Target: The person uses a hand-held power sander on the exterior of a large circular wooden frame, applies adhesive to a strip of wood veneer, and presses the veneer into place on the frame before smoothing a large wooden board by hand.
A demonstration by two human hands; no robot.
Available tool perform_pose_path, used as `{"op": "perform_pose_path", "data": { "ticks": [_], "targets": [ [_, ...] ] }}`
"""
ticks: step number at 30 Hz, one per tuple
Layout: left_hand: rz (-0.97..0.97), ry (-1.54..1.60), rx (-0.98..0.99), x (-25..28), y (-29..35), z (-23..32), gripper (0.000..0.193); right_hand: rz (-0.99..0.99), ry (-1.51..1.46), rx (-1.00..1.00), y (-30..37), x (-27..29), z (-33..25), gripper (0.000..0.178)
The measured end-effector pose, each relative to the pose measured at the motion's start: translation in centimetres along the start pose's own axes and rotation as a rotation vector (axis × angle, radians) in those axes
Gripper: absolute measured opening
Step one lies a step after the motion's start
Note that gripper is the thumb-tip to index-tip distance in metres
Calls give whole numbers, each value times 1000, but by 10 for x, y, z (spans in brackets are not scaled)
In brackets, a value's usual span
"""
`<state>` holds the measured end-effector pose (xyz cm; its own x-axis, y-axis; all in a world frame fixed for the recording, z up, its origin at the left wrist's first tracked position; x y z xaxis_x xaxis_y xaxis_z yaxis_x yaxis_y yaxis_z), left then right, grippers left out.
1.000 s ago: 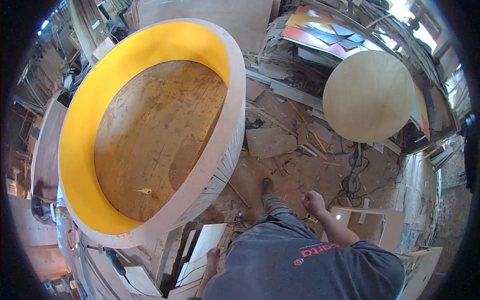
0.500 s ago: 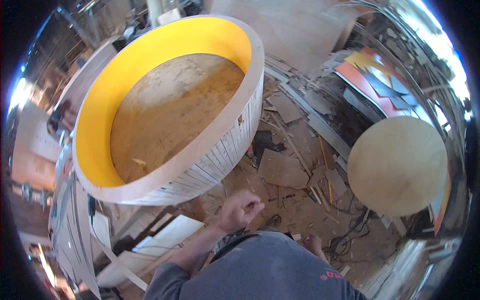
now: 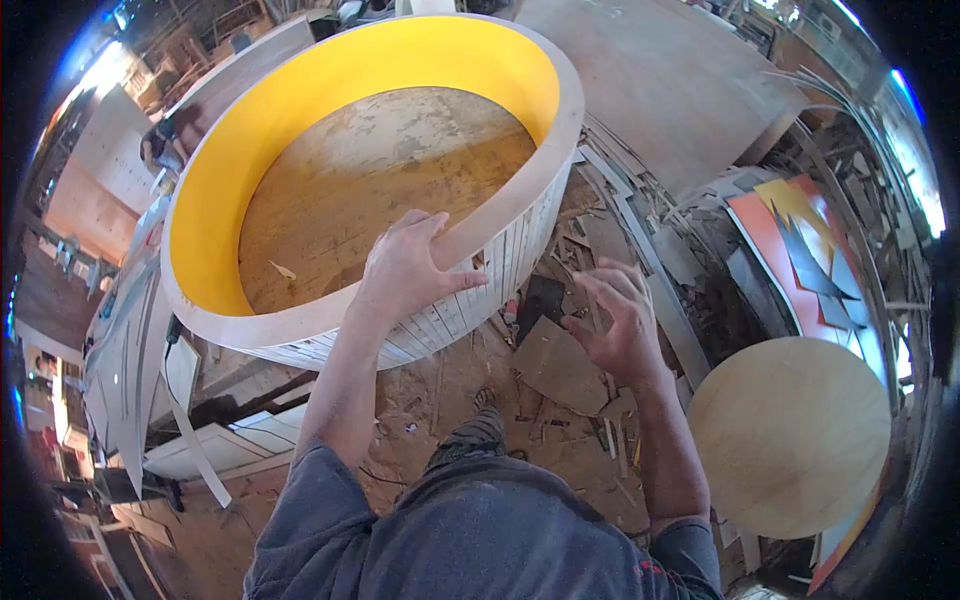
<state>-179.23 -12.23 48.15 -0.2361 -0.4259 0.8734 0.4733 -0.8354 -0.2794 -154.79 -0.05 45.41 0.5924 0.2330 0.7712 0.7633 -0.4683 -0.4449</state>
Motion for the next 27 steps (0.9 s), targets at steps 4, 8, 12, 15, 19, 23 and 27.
{"op": "perform_pose_path", "data": {
  "ticks": [4, 8, 12, 15, 19, 23, 27],
  "targets": [
    [-182, 138, 24, -23, -6, -7, 92, -123, 25, 99, -56, -6, -14, 68],
    [-174, 259, 151, -35, -5, -23, 86, -245, 55, 175, -97, -29, -22, 78],
    [-140, 227, 185, -26, -6, -18, 76, -377, -17, 368, -144, -63, -40, 80],
    [-152, 216, 211, -24, -9, -19, 70, -483, -67, 538, -173, -90, -52, 72],
    [-150, 232, 218, -26, -11, -24, 65, -766, -229, 621, -188, -126, -54, 58],
    [-123, 358, 238, -24, -6, -33, 65, -822, -365, 712, -192, -136, -63, 54],
    [-153, 334, 248, -23, -9, -30, 68, -882, -401, 685, -192, -143, -59, 53]
  ]
}}
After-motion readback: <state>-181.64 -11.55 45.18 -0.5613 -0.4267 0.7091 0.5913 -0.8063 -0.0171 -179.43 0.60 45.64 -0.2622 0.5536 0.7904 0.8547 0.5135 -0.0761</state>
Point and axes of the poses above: each hand's wrist, its own y-axis away from the middle knuckle, its own x-axis out of the back of the hand, z = x × y, the point moved 10 cm from there along -y, towards the middle knuckle, and after that the axes turned 1 degree about x, right-handed, at the moved point
